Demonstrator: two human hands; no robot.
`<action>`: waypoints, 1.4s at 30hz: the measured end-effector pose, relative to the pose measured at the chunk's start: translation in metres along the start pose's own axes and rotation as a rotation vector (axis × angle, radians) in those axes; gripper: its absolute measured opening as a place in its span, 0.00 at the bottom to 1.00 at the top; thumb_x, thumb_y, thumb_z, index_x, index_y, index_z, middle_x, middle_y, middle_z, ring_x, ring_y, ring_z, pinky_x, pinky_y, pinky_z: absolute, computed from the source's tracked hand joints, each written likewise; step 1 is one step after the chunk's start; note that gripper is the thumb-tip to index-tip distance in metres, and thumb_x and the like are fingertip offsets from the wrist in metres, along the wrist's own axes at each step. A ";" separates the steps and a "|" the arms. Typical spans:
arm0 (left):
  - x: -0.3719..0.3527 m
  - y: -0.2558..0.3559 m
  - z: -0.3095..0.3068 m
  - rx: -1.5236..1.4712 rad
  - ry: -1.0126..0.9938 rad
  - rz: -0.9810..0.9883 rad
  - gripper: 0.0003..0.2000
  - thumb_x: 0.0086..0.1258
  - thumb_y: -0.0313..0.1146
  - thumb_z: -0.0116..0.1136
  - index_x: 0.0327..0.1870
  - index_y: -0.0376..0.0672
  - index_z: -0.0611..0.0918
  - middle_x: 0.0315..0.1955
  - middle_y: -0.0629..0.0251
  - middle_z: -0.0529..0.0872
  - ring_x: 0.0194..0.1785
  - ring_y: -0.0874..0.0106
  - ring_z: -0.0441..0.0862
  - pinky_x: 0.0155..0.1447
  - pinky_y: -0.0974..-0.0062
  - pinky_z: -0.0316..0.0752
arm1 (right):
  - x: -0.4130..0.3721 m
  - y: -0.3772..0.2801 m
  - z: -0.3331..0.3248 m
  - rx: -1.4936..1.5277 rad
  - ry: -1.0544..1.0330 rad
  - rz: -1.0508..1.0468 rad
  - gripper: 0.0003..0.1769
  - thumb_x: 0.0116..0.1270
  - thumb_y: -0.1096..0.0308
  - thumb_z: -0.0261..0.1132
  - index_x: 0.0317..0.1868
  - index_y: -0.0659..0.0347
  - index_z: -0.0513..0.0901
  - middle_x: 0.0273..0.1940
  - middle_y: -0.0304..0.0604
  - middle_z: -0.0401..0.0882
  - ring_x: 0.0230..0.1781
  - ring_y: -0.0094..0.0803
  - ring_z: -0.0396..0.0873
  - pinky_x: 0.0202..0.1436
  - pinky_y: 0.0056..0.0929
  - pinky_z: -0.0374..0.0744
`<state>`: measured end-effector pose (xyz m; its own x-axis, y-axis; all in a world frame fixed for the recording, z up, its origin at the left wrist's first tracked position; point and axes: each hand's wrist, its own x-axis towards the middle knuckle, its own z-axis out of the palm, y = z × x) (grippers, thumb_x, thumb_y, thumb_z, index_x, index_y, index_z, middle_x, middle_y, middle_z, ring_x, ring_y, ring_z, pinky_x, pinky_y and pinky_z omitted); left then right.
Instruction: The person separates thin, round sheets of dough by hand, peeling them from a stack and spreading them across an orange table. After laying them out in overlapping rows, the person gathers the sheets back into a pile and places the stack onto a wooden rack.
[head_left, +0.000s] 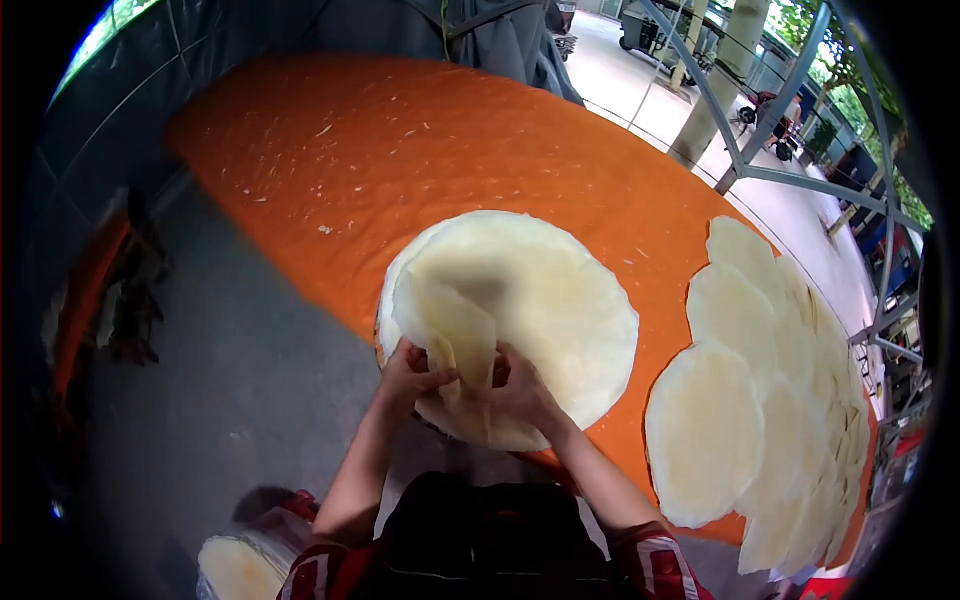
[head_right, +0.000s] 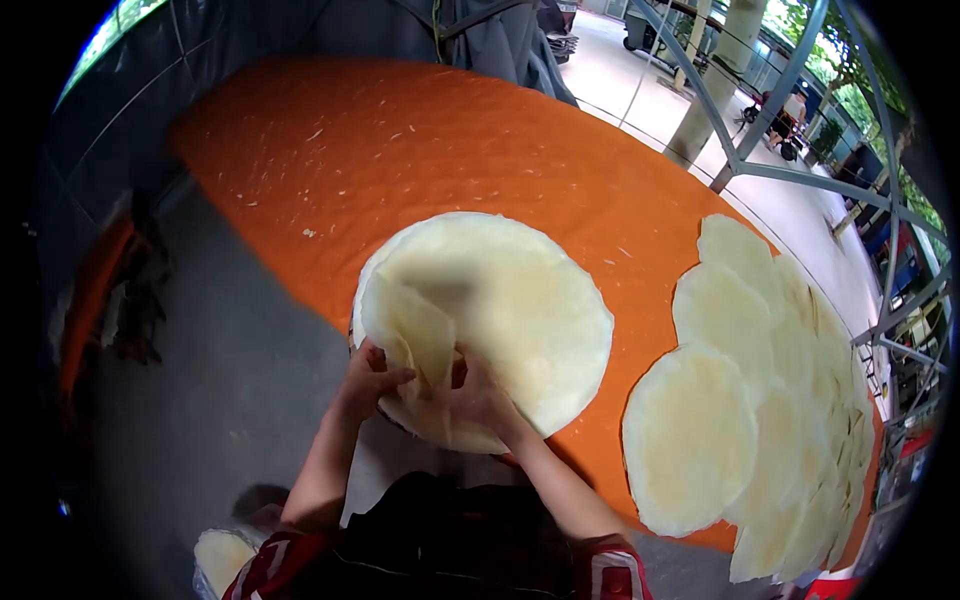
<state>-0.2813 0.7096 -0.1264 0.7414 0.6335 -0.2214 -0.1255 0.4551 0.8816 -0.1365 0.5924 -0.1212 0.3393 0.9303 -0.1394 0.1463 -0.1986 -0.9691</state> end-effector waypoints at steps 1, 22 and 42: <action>0.001 -0.001 -0.004 0.003 -0.044 -0.006 0.37 0.46 0.16 0.65 0.59 0.39 0.59 0.51 0.59 0.72 0.54 0.66 0.71 0.56 0.69 0.70 | 0.001 0.000 -0.001 -0.047 0.023 0.054 0.39 0.45 0.63 0.72 0.56 0.67 0.65 0.38 0.43 0.76 0.35 0.29 0.76 0.40 0.25 0.75; -0.009 -0.015 0.005 -0.113 0.459 -0.017 0.14 0.59 0.23 0.54 0.47 0.33 0.75 0.40 0.59 0.81 0.40 0.69 0.79 0.45 0.75 0.73 | 0.071 -0.082 -0.195 0.748 0.062 0.147 0.13 0.53 0.73 0.57 0.41 0.67 0.76 0.36 0.48 0.77 0.34 0.37 0.77 0.41 0.37 0.78; -0.017 0.018 0.045 -0.688 -0.103 -0.085 0.30 0.66 0.58 0.33 0.61 0.46 0.62 0.50 0.53 0.74 0.48 0.56 0.75 0.44 0.49 0.74 | 0.048 -0.010 -0.078 -0.515 -0.293 -0.342 0.20 0.61 0.58 0.56 0.47 0.64 0.72 0.41 0.47 0.77 0.39 0.37 0.75 0.40 0.33 0.73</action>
<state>-0.2662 0.6790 -0.0884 0.8214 0.5314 -0.2072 -0.4282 0.8145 0.3914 -0.0494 0.6146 -0.1025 -0.0595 0.9975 0.0374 0.6485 0.0671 -0.7582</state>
